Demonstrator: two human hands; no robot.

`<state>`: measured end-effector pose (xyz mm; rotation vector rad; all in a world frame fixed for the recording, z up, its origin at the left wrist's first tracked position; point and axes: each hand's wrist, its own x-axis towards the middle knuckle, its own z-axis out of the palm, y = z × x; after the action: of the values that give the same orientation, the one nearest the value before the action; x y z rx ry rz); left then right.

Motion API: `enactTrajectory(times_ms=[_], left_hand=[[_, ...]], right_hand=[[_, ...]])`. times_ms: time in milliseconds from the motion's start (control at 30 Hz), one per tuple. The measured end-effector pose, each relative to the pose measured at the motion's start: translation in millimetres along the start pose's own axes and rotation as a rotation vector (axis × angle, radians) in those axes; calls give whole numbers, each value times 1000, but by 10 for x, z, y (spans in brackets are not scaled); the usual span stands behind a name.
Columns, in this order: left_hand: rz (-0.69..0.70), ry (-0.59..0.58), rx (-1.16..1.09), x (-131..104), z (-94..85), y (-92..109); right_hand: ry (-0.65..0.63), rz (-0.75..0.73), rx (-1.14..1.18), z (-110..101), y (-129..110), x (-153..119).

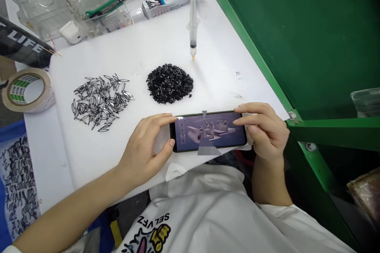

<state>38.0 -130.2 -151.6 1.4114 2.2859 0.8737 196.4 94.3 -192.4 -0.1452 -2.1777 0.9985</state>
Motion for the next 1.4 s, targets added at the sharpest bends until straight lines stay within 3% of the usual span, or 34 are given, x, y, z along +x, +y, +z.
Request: enactTrajectory(times_ms=[333, 700, 1000, 1400], left_hand=[[4, 5, -10, 8, 18, -2], [18, 9, -16, 11, 5, 5], [6, 9, -7, -2, 16, -4], [13, 6, -5, 2, 9, 2]], right_hand=[[-222, -133, -209, -47, -53, 76], [-112, -83, -214, -9, -58, 60], [-320, -237, -173, -69, -61, 102], [-296, -227, -153, -63, -39, 72]])
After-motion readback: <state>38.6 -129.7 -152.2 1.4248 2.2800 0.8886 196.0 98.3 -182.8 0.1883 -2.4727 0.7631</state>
